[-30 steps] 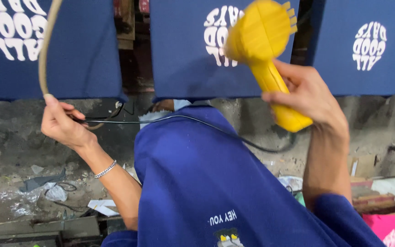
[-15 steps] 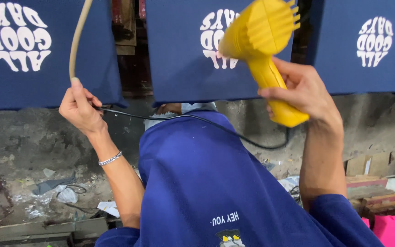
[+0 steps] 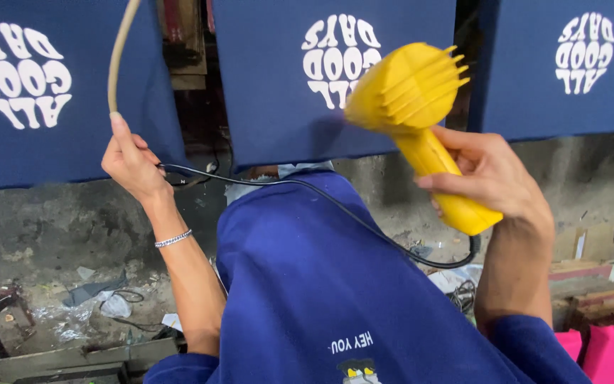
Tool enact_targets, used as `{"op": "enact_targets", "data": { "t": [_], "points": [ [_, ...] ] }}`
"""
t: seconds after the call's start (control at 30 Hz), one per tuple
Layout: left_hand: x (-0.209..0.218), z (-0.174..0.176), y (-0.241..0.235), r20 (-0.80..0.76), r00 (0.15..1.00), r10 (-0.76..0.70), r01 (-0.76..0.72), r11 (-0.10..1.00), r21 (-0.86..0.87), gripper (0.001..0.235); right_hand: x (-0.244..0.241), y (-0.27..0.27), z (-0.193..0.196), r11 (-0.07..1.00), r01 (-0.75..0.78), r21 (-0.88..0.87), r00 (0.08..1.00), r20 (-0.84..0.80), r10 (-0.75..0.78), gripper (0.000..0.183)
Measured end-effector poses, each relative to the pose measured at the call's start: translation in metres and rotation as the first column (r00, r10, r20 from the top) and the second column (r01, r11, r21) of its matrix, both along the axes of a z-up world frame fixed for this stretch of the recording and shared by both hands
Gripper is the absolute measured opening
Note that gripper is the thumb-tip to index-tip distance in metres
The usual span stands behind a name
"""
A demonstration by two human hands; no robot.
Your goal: Using a handheld heat gun to dry screen-printed designs on a series of blue fabric panels.
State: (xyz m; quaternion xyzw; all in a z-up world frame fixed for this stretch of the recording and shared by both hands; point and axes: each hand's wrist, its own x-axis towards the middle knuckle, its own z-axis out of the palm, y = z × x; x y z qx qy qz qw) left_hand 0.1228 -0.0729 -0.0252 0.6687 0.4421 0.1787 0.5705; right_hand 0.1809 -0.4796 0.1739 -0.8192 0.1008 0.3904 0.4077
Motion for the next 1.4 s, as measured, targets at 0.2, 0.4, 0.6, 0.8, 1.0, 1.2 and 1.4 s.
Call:
{"op": "enact_targets", "data": {
  "t": [0.2,0.4,0.6,0.8,1.0,1.2,1.4],
  "points": [
    [0.002,0.007,-0.001,-0.06,0.996,0.067,-0.071,0.994,-0.079,0.06,-0.003,0.003,0.001,0.968,0.185,0.171,0.979,0.058,-0.197,0.07],
    [-0.005,-0.006,0.007,0.058,0.998,0.004,0.006,0.985,-0.17,0.058,-0.014,-0.021,-0.015,0.946,0.128,0.297,0.992,-0.025,-0.126,0.072],
    [-0.017,-0.013,0.013,0.128,0.991,-0.039,0.063,0.979,-0.193,0.058,-0.015,-0.015,-0.007,0.948,0.203,0.245,0.971,0.074,-0.227,0.071],
    [-0.022,-0.032,0.021,0.09,0.993,-0.075,0.089,0.982,-0.165,0.057,-0.017,-0.003,-0.021,0.936,0.064,0.345,0.997,0.005,-0.071,0.061],
    [-0.023,-0.021,0.017,0.154,0.988,-0.033,0.064,0.977,-0.201,0.058,-0.007,-0.02,-0.016,0.974,0.097,0.205,0.982,0.14,-0.127,0.067],
    [-0.02,-0.017,0.014,0.123,0.992,-0.001,0.023,0.983,-0.183,0.057,-0.006,-0.022,-0.023,0.924,0.113,0.365,0.975,0.137,-0.174,0.056],
    [-0.023,-0.019,0.016,0.174,0.985,0.002,0.033,0.979,-0.199,0.057,-0.006,-0.024,-0.017,0.925,0.182,0.334,0.964,0.127,-0.235,0.052]
  ]
}}
